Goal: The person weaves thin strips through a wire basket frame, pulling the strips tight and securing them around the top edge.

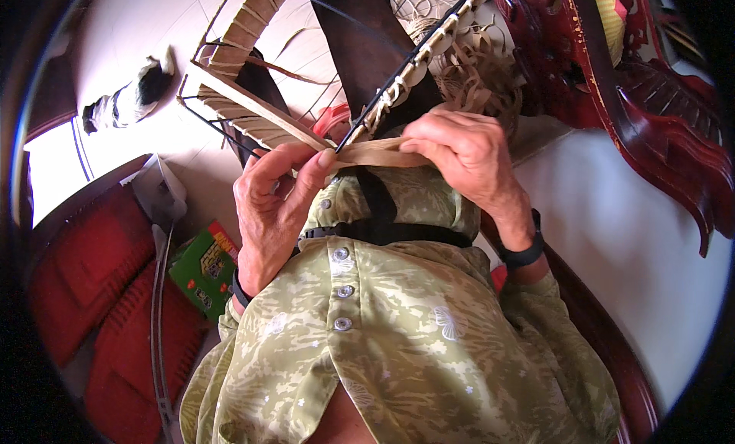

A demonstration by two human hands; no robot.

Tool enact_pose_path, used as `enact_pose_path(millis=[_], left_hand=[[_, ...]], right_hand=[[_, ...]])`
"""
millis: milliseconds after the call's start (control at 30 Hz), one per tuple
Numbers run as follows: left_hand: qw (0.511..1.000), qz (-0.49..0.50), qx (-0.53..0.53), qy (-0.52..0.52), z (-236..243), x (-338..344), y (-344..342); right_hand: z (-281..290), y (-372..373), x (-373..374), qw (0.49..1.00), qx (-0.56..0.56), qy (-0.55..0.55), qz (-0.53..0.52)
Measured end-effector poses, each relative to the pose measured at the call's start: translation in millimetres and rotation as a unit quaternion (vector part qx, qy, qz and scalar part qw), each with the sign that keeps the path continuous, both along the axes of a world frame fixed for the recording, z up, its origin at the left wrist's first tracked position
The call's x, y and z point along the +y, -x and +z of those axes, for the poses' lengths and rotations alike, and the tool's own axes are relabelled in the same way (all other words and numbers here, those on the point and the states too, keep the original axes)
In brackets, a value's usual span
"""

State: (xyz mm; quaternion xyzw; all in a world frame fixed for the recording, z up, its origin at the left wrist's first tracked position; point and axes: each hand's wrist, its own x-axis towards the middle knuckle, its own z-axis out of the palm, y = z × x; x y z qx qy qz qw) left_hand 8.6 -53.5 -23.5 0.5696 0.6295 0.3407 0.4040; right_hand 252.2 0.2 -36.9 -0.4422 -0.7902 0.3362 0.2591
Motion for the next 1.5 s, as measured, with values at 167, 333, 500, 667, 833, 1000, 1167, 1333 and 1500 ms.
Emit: enact_pose_path(millis=[167,333,500,667,833,1000,1167,1333,1500], left_hand=[[0.999,-0.003,-0.027,-0.025,-8.8,0.1,3.9],[1.000,-0.011,-0.027,-0.009,-4.9,-0.4,4.4],[1.000,-0.018,-0.008,-0.018,-3.7,-3.3,5.9],[0.999,-0.017,-0.031,-0.009,-3.7,-3.5,6.1],[0.999,-0.024,-0.020,-0.024,-6.1,-2.4,6.9],[0.999,-0.022,-0.040,-0.026,-11.4,-5.9,8.6],[0.997,-0.013,-0.072,-0.003,-11.3,-7.6,7.8],[0.998,-0.015,-0.062,-0.010,-11.3,-7.7,7.9],[0.998,-0.018,-0.054,-0.030,-13.3,-7.7,8.0]], right_hand=[[20.0,-13.2,-0.4,0.989,-0.018,0.126,-0.071],[16.6,19.6,5.5,0.989,-0.109,0.091,0.041],[-11.6,36.6,-1.3,0.965,0.142,0.214,0.047],[-6.1,38.3,0.1,0.862,0.147,0.486,0.006],[-3.8,41.8,-3.5,0.914,0.102,0.386,0.066],[-16.2,40.3,-9.2,0.927,0.150,0.334,0.077],[-19.2,39.1,-5.9,0.789,0.227,0.568,0.053],[-21.1,24.0,3.8,0.663,0.308,0.676,0.089],[-10.7,24.4,18.9,0.665,0.254,0.685,0.156]])
